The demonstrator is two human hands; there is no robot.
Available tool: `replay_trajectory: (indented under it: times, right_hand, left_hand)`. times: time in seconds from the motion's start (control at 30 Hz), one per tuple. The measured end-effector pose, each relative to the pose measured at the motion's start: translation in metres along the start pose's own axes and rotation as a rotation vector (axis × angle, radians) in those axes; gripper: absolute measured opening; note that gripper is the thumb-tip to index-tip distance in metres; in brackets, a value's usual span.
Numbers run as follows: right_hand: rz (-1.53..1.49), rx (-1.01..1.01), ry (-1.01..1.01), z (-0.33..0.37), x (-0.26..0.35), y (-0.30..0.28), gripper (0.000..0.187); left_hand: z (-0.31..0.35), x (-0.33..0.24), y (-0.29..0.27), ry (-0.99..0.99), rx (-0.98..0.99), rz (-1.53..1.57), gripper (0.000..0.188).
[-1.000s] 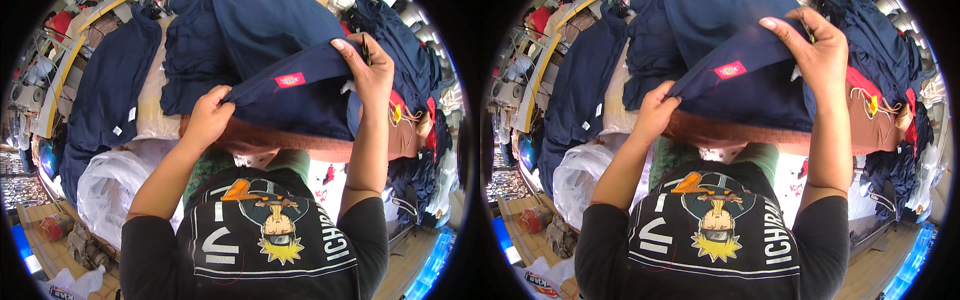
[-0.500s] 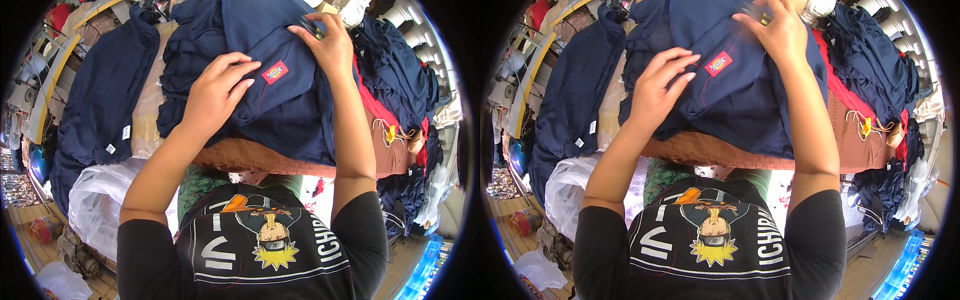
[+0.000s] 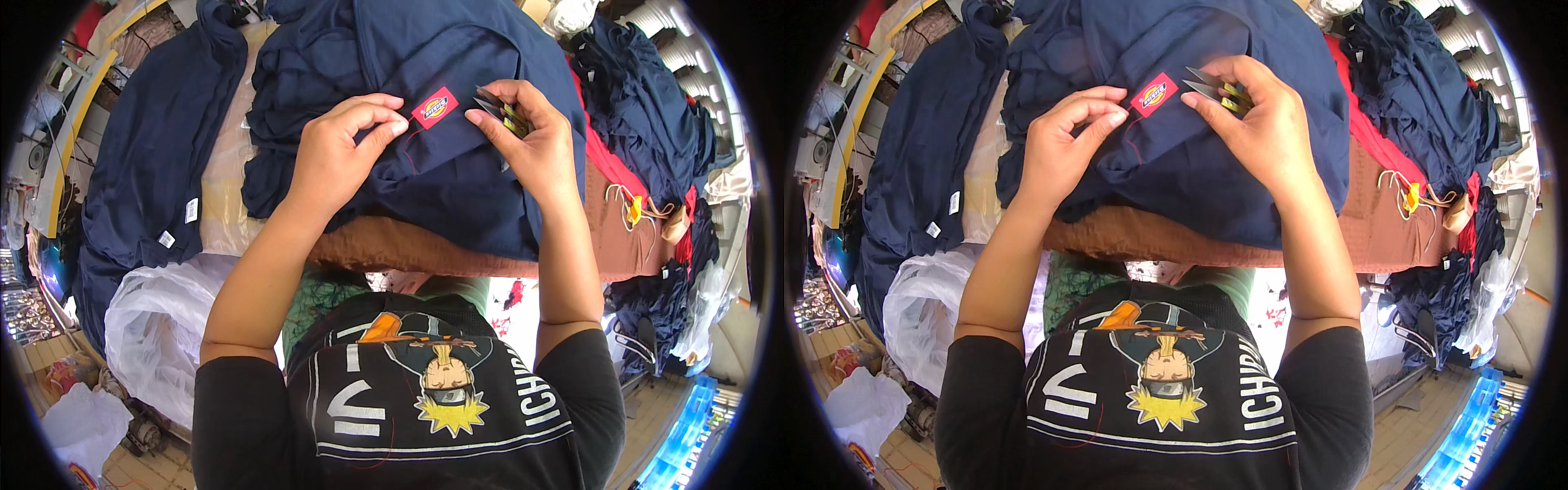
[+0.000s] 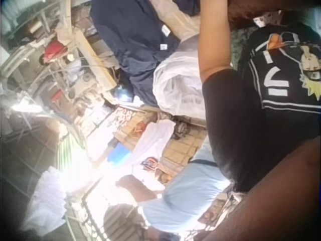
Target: The person trims loose threads from dark blue shirts using shears, turning the garments over to locate threads and then placing them in a stack.
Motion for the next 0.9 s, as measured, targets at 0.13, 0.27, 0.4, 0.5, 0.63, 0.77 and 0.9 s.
replay_trajectory:
  times: [0.13,0.27,0.4,0.5,0.63,0.77,0.9]
  right_hand:
    - [-0.04,0.01,-0.05,0.006,0.009,0.0,0.034]
    - [-0.04,-0.039,-0.105,0.014,0.023,-0.005,0.032]
    - [-0.059,-0.001,-0.132,0.019,0.025,-0.003,0.024]
    - [0.099,0.029,-0.315,0.026,0.043,0.004,0.018]
    - [0.189,0.056,-0.366,0.03,0.045,0.013,0.016]
    - [0.226,0.023,-0.422,0.032,0.052,0.016,0.016]
    - [0.302,0.025,-0.426,0.032,0.055,0.018,0.018]
  left_hand:
    - [0.004,-0.003,0.009,-0.028,0.073,0.01,0.015]
    - [0.004,-0.012,0.012,0.033,0.096,-0.06,0.017]
    - [0.007,-0.008,0.01,-0.015,0.058,-0.045,0.016]
    - [0.007,-0.012,0.005,-0.012,0.032,-0.022,0.015]
    - [0.007,-0.013,0.0,-0.035,0.005,0.048,0.013]
    - [0.007,-0.012,0.001,-0.077,0.006,0.111,0.015]
    - [0.007,-0.013,0.001,-0.095,0.003,0.154,0.015]
Point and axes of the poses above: each hand's wrist, its own z-axis away from the middle knuckle, its own y-axis out of the palm, x = y × z, the point moved 9 cm from there along -z, towards the middle knuckle, and after that the axes turned 15 degrees about y, right-handed, at the moved point
